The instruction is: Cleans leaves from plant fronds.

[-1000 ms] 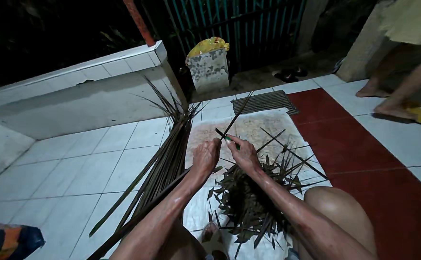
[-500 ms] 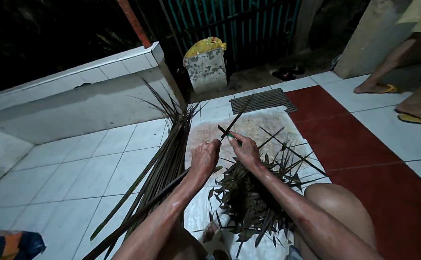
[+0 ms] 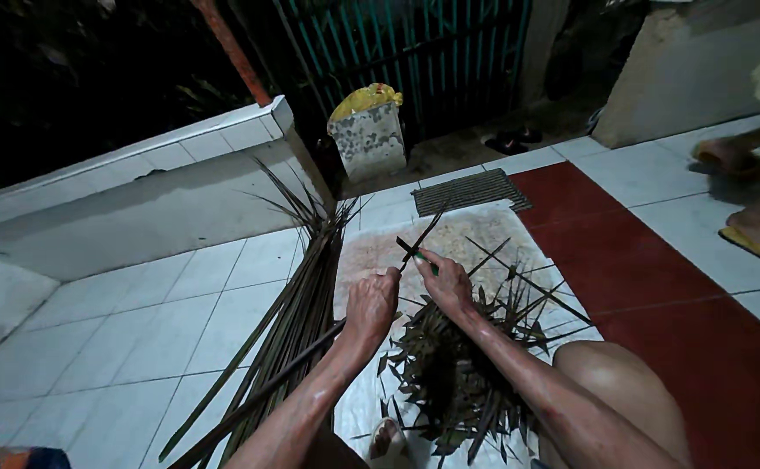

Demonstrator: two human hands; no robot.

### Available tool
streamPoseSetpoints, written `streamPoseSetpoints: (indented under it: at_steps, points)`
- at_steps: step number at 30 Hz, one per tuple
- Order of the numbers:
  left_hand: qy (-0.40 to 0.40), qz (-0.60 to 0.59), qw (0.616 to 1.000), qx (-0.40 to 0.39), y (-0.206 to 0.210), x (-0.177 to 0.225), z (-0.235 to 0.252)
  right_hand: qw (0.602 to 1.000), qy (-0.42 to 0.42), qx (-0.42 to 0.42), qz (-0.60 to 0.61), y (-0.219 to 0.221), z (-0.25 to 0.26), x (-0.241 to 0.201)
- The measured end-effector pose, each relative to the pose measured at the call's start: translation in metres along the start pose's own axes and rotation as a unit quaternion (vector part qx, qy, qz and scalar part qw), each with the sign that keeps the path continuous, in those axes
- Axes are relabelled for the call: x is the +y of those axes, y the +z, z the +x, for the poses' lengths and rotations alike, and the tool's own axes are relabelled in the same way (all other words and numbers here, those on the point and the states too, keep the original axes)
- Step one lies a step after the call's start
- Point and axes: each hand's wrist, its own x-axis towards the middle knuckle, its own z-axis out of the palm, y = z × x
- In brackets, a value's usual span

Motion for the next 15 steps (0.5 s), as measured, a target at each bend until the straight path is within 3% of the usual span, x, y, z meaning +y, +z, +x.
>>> streamPoseSetpoints:
  at_steps: [15]
  points:
    - [0.059,-0.013,0.998,0.024,-0.011,-0.017,-0.037,0.989,0.048,0.094,0.100,-0.050,0.036,0.060]
